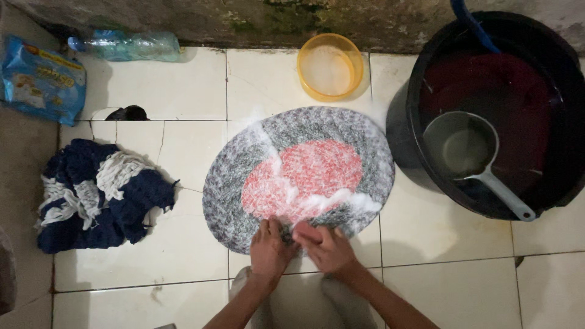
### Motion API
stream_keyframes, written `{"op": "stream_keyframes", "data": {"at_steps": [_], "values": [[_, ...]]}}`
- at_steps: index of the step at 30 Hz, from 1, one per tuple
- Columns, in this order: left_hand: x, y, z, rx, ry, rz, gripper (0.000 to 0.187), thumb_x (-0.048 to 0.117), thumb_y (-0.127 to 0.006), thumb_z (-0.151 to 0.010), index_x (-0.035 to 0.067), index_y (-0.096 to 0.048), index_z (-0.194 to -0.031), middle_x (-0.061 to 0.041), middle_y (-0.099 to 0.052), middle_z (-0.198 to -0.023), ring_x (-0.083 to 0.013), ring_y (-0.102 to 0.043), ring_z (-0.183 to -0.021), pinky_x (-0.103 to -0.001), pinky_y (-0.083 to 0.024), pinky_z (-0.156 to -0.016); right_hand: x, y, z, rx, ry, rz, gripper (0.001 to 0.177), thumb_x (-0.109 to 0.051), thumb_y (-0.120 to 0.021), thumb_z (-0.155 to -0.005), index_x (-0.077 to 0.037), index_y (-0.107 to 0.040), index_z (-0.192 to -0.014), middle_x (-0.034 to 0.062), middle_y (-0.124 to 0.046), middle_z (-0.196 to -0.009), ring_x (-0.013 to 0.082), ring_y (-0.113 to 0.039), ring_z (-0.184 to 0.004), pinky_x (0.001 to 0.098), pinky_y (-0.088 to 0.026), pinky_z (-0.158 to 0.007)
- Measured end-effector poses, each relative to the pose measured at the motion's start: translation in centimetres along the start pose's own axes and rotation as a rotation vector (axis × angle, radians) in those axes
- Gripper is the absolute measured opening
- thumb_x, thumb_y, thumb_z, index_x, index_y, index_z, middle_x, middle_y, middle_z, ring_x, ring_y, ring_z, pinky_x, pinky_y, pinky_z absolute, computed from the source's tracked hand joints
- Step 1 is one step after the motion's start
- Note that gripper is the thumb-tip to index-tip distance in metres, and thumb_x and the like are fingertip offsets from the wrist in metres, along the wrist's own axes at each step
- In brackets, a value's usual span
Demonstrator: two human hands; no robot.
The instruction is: The person washes a circular rug by hand on the floor, applying soap and scrubbing it with a small brush before pouring water from a plastic jug to rinse it.
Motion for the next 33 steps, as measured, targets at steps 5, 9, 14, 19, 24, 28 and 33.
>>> {"op": "stream_keyframes", "data": {"at_steps": [5,9,14,19,24,28,33], "values": [[1.3,2.1,-0.3,0.082,-0.008,-0.062,0.086,0.043,-0.091,-0.061,0.0,-0.051,-0.124,-0.02,-0.056,-0.113,-0.0389,-0.055,-0.104,-0.05,-0.046,-0.089,6.9,3.7,-1.7,0.279,-0.166,0.169,0.048,-0.031,-0.061,-0.093,-0.038,-0.058,-0.141,0.0192,-0.059,-0.122,0.0368,-0.059,-0.096,0.0503,-0.049,-0.08],[0.3,1.5,-0.6,0.053,-0.064,-0.041,0.083,0.04,-0.088,-0.066,-0.001,-0.05,-0.127,-0.021,-0.056,-0.115,-0.0397,-0.056,-0.105,-0.05,-0.046,-0.089,7.4,4.5,-2.2,0.307,-0.363,0.117,0.05,-0.033,-0.059,-0.098,-0.037,-0.057,-0.147,0.0236,-0.057,-0.121,0.0338,-0.061,-0.095,0.0496,-0.05,-0.084],[-1.7,0.1,-0.8,0.063,-0.161,-0.088,0.061,0.029,-0.076,-0.085,-0.002,-0.051,-0.131,-0.02,-0.057,-0.119,-0.0386,-0.059,-0.107,-0.049,-0.049,-0.092,-1.0,1.3,-3.0,0.061,-0.025,-0.255,0.041,-0.032,-0.047,-0.107,-0.038,-0.054,-0.147,0.0128,-0.065,-0.128,0.0235,-0.068,-0.093,0.0594,-0.046,-0.101],[-1.9,-0.2,-1.0,0.021,-0.159,-0.079,0.064,0.03,-0.077,-0.079,-0.003,-0.052,-0.128,-0.022,-0.058,-0.119,-0.0412,-0.058,-0.109,-0.049,-0.05,-0.092,4.0,1.2,-5.8,-0.115,-0.276,0.004,0.051,-0.027,-0.041,-0.109,-0.037,-0.043,-0.158,0.0252,-0.054,-0.126,0.0299,-0.059,-0.094,0.0412,-0.06,-0.055],[-1.7,1.0,-1.4,0.105,-0.139,0.018,0.052,0.031,-0.077,-0.086,0.003,-0.054,-0.123,-0.019,-0.065,-0.111,-0.0389,-0.066,-0.102,-0.048,-0.055,-0.086,6.1,5.8,-6.5,0.179,-0.402,0.093,0.047,-0.035,-0.055,-0.101,-0.039,-0.054,-0.148,0.0166,-0.059,-0.112,0.0297,-0.06,-0.09,0.0482,-0.056,-0.078],[-2.3,1.0,-2.0,0.037,-0.04,0.097,0.067,0.031,-0.08,-0.08,0.003,-0.048,-0.132,-0.021,-0.065,-0.11,-0.0404,-0.068,-0.094,-0.048,-0.058,-0.078,-0.1,3.1,-7.3,-0.082,-0.332,-0.236,0.046,-0.029,-0.038,-0.107,-0.034,-0.051,-0.151,0.0104,-0.06,-0.143,0.0259,-0.066,-0.092,0.042,-0.061,-0.072],[-2.5,1.4,-2.6,-0.03,-0.015,0.106,0.097,0.029,-0.084,-0.073,0.002,-0.03,-0.149,-0.024,-0.065,-0.125,-0.0415,-0.071,-0.099,-0.047,-0.061,-0.076,-1.1,3.3,-9.7,-0.067,-0.053,0.178,0.042,-0.034,-0.05,-0.104,-0.019,-0.061,-0.143,0.0281,-0.063,-0.116,0.0393,-0.064,-0.097,0.0539,-0.056,-0.077]]}}
Point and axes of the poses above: each hand's wrist, its own z-axis away from the middle knuckle, its own y-axis out of the back of the hand, x = y × z, the point moved 7 cm from there along -z, towards the middle knuckle
